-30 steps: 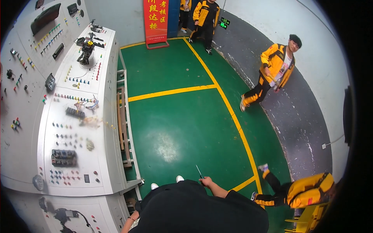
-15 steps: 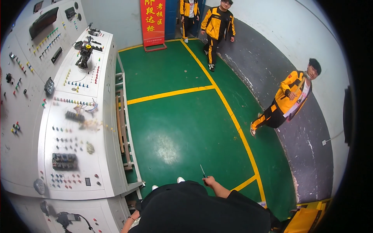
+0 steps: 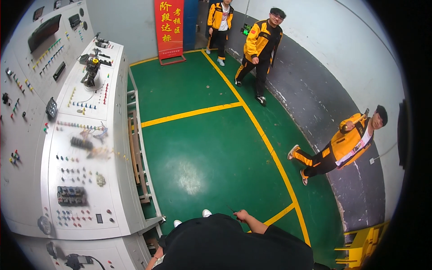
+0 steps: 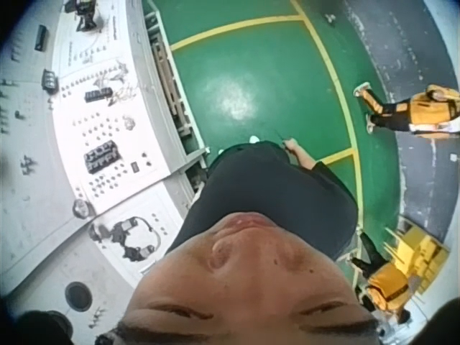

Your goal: The person uses a screwdriver to loosen screws on the electrical board, then removes the wires by hand.

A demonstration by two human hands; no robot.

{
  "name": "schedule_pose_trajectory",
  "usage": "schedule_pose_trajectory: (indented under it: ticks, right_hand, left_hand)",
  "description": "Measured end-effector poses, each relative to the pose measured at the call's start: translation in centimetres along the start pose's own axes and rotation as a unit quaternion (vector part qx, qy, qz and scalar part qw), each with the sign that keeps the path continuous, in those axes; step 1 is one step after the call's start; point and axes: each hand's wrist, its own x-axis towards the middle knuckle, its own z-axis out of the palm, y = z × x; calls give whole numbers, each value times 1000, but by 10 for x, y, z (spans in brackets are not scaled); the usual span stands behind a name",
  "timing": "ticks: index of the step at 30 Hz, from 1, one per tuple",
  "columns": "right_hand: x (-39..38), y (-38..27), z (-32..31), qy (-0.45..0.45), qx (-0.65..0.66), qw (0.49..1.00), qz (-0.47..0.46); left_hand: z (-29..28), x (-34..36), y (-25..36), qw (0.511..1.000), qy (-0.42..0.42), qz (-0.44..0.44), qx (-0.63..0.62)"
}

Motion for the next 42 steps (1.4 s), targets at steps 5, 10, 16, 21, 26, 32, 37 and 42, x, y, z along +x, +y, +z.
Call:
schedule_pose_trajectory:
  ticks: [5,10,16,21,26,32,37,42]
  right_hand:
    - [13,12,-9,85,32,995,-32]
    - [78,77,-5,217,14,968,-124]
    - [43,103,0,93,205,974,-30]
    - [24,121,8,97,294,951,11]
    - [79,141,51,261,208,935,-119]
    - [35,62,46,106,47,990,-75]
    - [25,52,65,58,-55,994,-70]
    - [1,18,83,86,-50,995,-12]
  left_hand:
    - [-17,14,11,1000,16,4,21]
    - [-36,36,46,996,49,-30,75]
    - [-90,39,144,973,-91,-94,189]
    - [-138,62,317,931,-108,-85,339]
    - [-137,163,400,943,112,33,312]
    - [-61,296,358,896,-241,-84,364]
    - [-45,298,324,835,-433,-146,308]
    - [-51,336,245,815,-473,-83,324]
